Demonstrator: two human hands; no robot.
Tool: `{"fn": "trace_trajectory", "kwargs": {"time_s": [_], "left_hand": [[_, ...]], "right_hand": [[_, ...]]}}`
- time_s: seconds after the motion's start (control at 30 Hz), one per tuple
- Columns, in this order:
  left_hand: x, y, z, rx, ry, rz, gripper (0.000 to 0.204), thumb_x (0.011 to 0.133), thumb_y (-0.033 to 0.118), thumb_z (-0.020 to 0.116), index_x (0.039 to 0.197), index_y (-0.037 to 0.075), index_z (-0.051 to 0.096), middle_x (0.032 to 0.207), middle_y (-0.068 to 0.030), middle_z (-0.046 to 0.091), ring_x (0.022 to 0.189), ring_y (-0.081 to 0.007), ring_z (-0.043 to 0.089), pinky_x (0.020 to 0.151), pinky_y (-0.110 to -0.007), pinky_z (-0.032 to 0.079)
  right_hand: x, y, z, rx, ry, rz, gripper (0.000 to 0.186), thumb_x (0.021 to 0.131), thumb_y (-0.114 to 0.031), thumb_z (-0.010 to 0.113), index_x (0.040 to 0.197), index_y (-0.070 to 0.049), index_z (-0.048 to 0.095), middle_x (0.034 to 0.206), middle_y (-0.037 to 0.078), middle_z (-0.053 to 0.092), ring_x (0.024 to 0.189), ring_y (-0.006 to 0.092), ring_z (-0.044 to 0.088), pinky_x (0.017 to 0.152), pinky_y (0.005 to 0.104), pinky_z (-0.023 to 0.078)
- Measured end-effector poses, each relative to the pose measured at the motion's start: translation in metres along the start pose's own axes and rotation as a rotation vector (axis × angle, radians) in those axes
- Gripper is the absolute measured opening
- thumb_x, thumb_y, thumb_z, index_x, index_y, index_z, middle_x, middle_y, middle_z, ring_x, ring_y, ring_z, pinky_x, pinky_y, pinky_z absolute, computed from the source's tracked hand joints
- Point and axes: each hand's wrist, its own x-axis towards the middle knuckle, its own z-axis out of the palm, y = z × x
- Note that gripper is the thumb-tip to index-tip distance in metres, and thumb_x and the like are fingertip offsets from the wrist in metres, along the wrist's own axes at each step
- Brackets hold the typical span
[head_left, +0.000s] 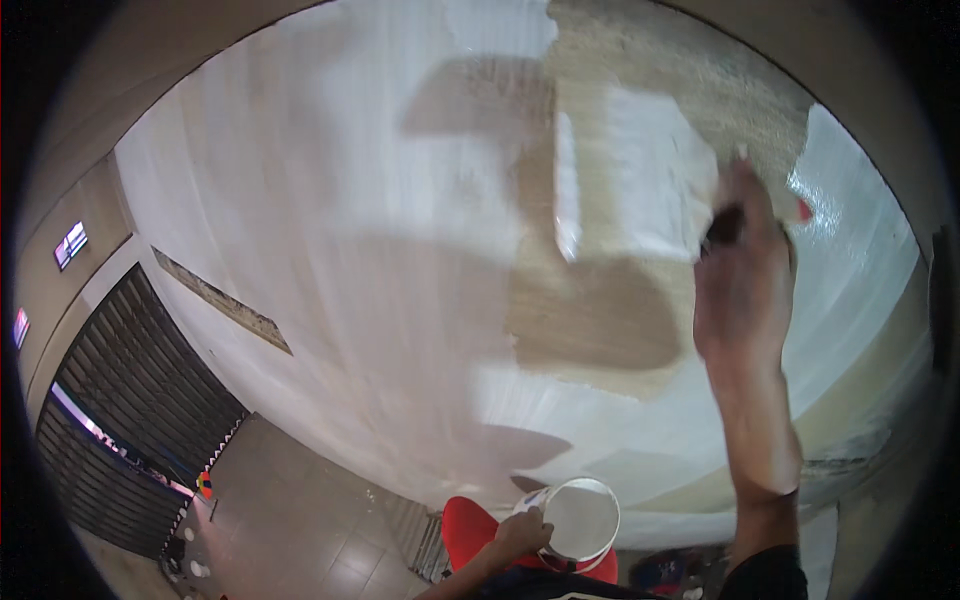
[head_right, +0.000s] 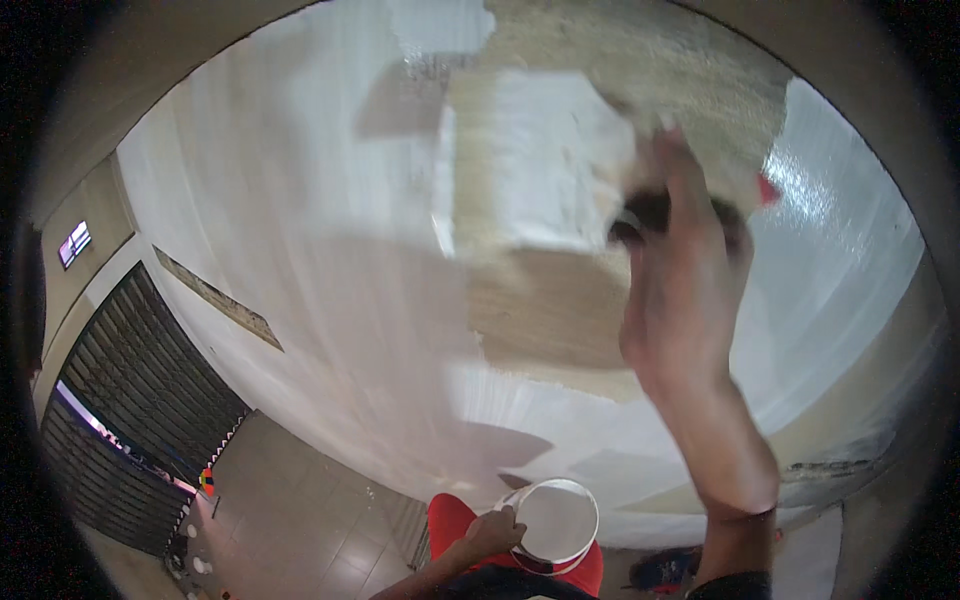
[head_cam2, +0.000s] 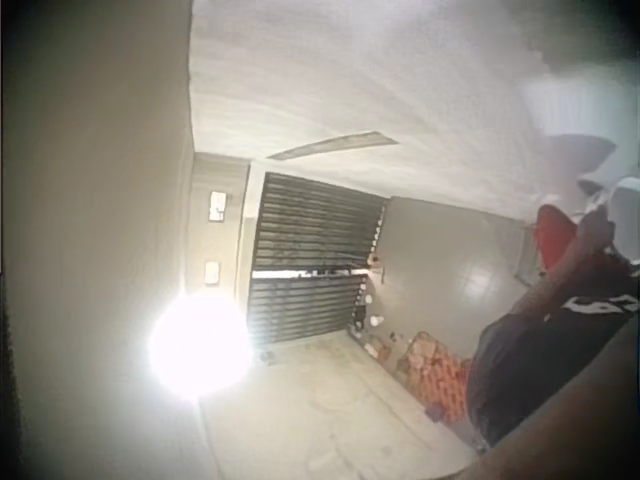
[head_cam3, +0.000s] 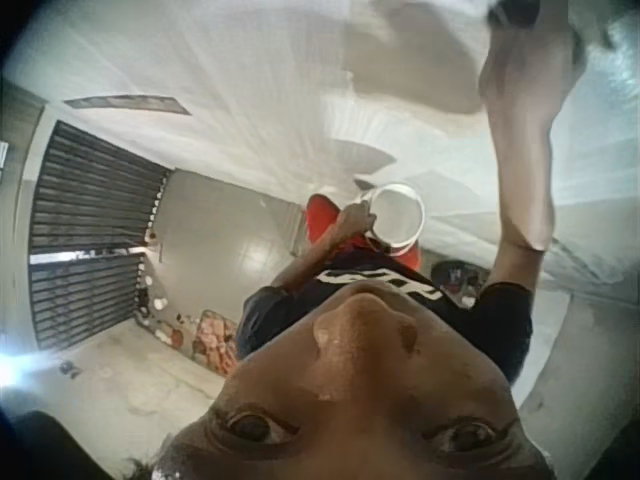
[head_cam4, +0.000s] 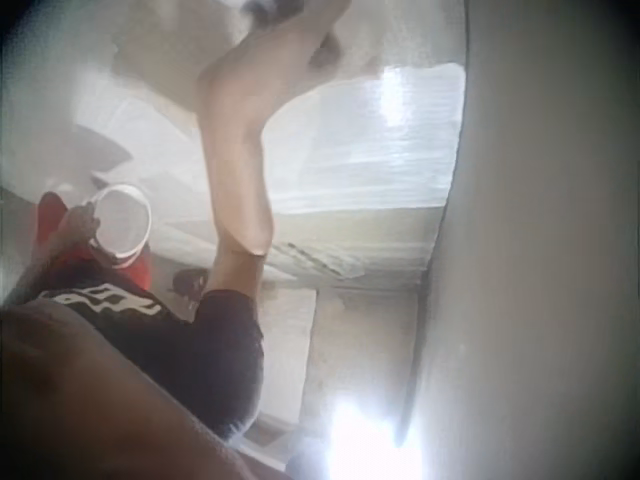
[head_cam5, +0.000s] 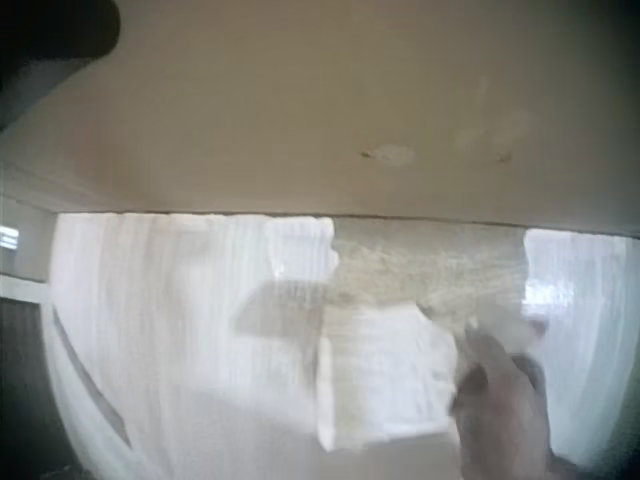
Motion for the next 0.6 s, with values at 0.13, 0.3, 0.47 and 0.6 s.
{"fn": "trace_trajectory", "kwargs": {"time_s": [0.13,0.3,0.47,0.6], "left_hand": [[0.0,-0.004,0.003,-0.01,0.033,0.0,0.049,0.087,0.037,0.05,0.104,-0.009,0.054,0.09,-0.0311,0.066,0.088,-0.0459,0.066,0.083,-0.054,0.051],[0.001,-0.002,-0.006,-0.027,-0.027,-0.039,0.051,0.086,0.039,0.048,0.11,-0.006,0.057,0.099,-0.029,0.067,0.095,-0.0422,0.066,0.087,-0.052,0.051],[-0.001,0.006,-0.018,-0.014,-0.045,-0.036,0.05,0.085,0.037,0.049,0.105,-0.008,0.061,0.099,-0.0297,0.067,0.095,-0.043,0.066,0.087,-0.051,0.052],[-0.004,0.008,-0.021,-0.03,-0.057,-0.05,0.049,0.085,0.036,0.049,0.102,-0.008,0.062,0.098,-0.0301,0.067,0.094,-0.0433,0.066,0.086,-0.051,0.052]], "right_hand": [[0.039,-0.008,0.068,-0.643,-0.052,-0.318,0.021,0.096,-0.022,0.063,0.091,-0.003,0.066,0.089,0.003,0.069,0.083,0.0127,0.064,0.077,0.0272,0.048],[0.069,0.004,0.118,-0.927,-0.497,-1.045,0.026,0.092,-0.027,0.069,0.088,-0.001,0.07,0.077,0.004,0.069,0.07,0.0087,0.061,0.07,0.0254,0.048],[0.096,0.003,0.141,-1.548,-0.502,-1.304,0.023,0.09,-0.023,0.068,0.105,-0.005,0.068,0.095,0.007,0.071,0.085,0.0156,0.067,0.071,0.0299,0.054],[0.095,0.035,0.142,-1.591,-0.639,-1.805,0.013,0.085,-0.015,0.064,0.093,-0.004,0.062,0.105,0.012,0.064,0.088,0.0208,0.065,0.071,0.0338,0.056]]}}
